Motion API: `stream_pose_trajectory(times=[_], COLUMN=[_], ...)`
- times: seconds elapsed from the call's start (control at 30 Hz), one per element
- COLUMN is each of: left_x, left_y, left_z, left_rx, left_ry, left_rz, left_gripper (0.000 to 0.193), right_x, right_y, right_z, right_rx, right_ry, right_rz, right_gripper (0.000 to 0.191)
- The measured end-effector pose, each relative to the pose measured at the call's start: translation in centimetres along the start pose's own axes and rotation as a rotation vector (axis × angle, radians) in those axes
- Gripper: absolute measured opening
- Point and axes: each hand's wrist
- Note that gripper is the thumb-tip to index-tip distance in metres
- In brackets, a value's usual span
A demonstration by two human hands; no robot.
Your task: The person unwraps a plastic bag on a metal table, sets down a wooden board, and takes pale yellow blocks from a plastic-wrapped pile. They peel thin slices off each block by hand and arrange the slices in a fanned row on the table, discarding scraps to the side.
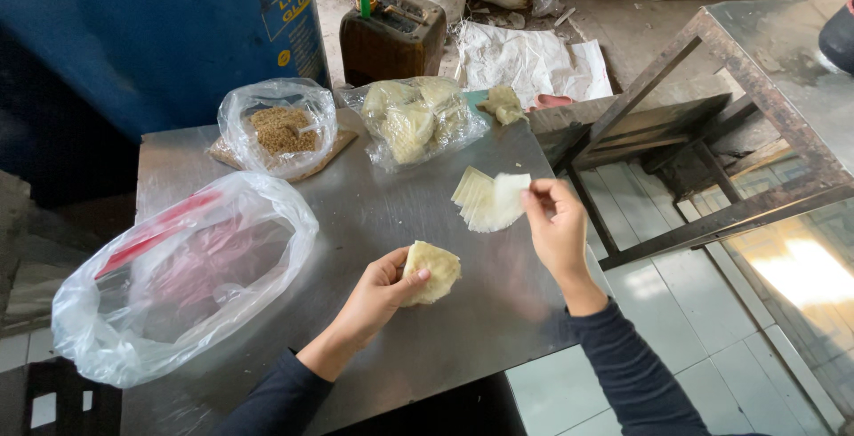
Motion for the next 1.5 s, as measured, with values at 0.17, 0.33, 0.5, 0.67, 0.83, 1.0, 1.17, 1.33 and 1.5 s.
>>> stream_pose_trajectory(times=[0.17,0.33,0.5,0.67,0.83,1.0,1.17,1.33,1.5], left_x=[0.1,0.1,0.1,-0.1,-0.1,-0.3,-0.3,-0.3,0.2], left_y=[0.4,0.5,0.3,0.2,0.4,0.7,0.5,0.8,1.1], left_z=[0.2,0.3,0.4,0.4,0.3,0.5,0.5,0.4,0.5], left_rx=[-0.021,-0.031,-0.027,-0.017,-0.044,0.013,0.007,0.045,0.014], left_ry=[0.001,0.001,-0.002,0.0,-0.017,-0.129,-0.163,-0.181,-0.197], left_rz=[-0.023,-0.022,-0.02,-0.027,0.096,0.168,0.081,0.006,0.106], left_gripper=[0.047,0.048,0.048,0.049,0.05,0.067,0.065,0.058,0.06], right_x=[0.2,0.9,0.6,0.7,0.6,0.8,2.3,3.8,3.4], right_y=[0.7,0.4,0.2,0.7,-0.2,-4.1,-7.6,-7.3,-3.4], right_z=[0.8,2.1,2.5,2.8,2.6,3.7,6.4,6.7,6.2], right_rx=[-0.56,-0.581,-0.595,-0.576,-0.505,-0.454,-0.402,-0.413,-0.06], right_ry=[0.026,-0.1,-0.126,-0.124,-0.171,-0.234,-0.493,-0.471,-0.47], right_rz=[0.793,0.85,0.811,0.818,0.808,0.564,0.322,0.343,0.02], right_gripper=[0.018,0.024,0.023,0.023,0.015,0.025,0.03,0.027,0.015])
Point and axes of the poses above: each hand's wrist, its own z-axis away from the middle knuckle, its own x-axis out of the palm, y = z × x, and after that the axes turned 12 degrees about x, right-handed
